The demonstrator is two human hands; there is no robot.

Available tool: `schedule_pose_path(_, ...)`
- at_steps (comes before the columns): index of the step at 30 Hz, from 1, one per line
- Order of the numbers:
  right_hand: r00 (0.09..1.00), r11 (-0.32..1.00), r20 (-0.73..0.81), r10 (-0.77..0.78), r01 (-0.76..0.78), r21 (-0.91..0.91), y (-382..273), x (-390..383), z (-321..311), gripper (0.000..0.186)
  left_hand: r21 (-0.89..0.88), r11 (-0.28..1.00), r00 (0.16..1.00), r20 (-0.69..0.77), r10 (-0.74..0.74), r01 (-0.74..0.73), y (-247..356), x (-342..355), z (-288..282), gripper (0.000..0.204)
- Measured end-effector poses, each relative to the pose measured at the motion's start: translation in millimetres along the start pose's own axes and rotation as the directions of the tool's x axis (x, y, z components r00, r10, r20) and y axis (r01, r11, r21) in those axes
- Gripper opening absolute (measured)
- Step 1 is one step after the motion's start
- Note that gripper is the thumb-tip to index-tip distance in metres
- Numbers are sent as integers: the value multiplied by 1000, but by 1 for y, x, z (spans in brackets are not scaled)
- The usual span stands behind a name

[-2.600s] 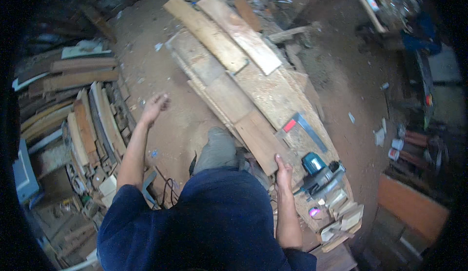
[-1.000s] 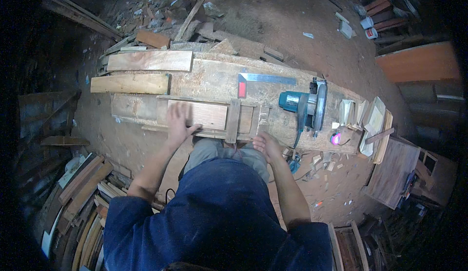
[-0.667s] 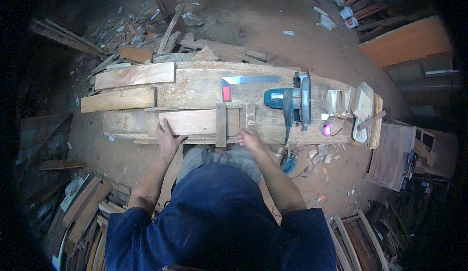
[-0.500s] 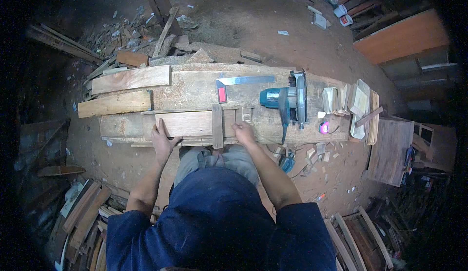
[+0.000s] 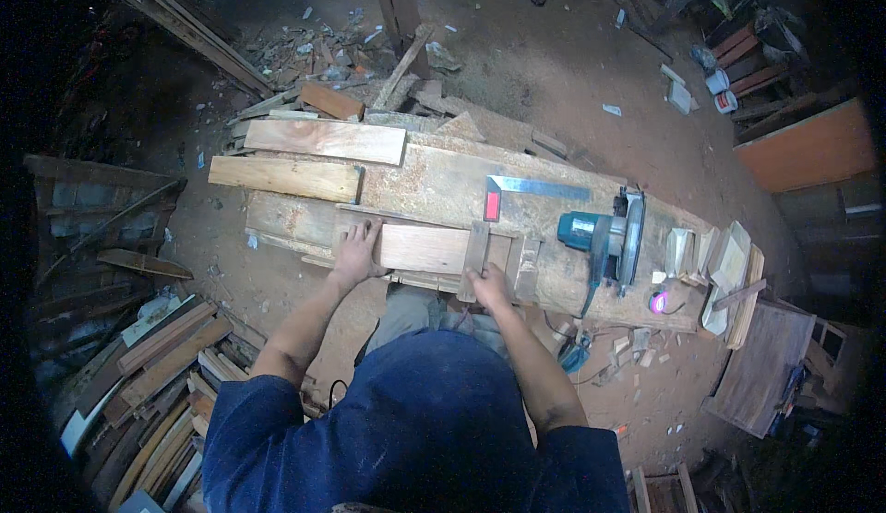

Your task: The person uses a circular saw to cut a wooden plank on a workbench, then uses a hand planer to smooth the cut edge. The person handles the wood pieces and tools directly, stacking the finished pieces on the bench.

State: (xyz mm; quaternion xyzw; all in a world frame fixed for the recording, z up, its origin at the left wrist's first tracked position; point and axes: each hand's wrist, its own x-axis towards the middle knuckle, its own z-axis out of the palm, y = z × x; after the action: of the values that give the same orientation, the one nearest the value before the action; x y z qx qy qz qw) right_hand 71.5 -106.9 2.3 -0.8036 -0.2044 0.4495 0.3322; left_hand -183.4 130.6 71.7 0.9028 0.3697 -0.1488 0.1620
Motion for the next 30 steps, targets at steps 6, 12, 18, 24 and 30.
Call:
schedule_pose_path(6, 998, 998, -44, 38, -35, 51, 6, -3, -30, 45, 227, 969, 984, -121, 130, -100, -71, -15, -7, 116)
schedule_pose_path(12, 985, 1000, -169, -23, 21, -11, -9, -25, -52, 50, -565, 804, 896, 434, 97, 187, -79, -51, -59, 109)
schedule_pose_path(18, 995, 966, 96, -35, 10, 257, -104, -37, -20, 62, -666, -128, 668, 676, 312, 735, -41, -92, -21, 87)
schedule_pose_path(24, 895, 836, 410, -173, -86, 541, -167, -48, -1, 56, -703, -350, 784, 524, 333, 619, 25, -82, -36, 90)
schedule_pose_path(30, 957, 821, 271, -105, -70, 567, -188, -32, -13, 35, -933, -44, 929, 351, 116, 358, 59, -47, -97, 70)
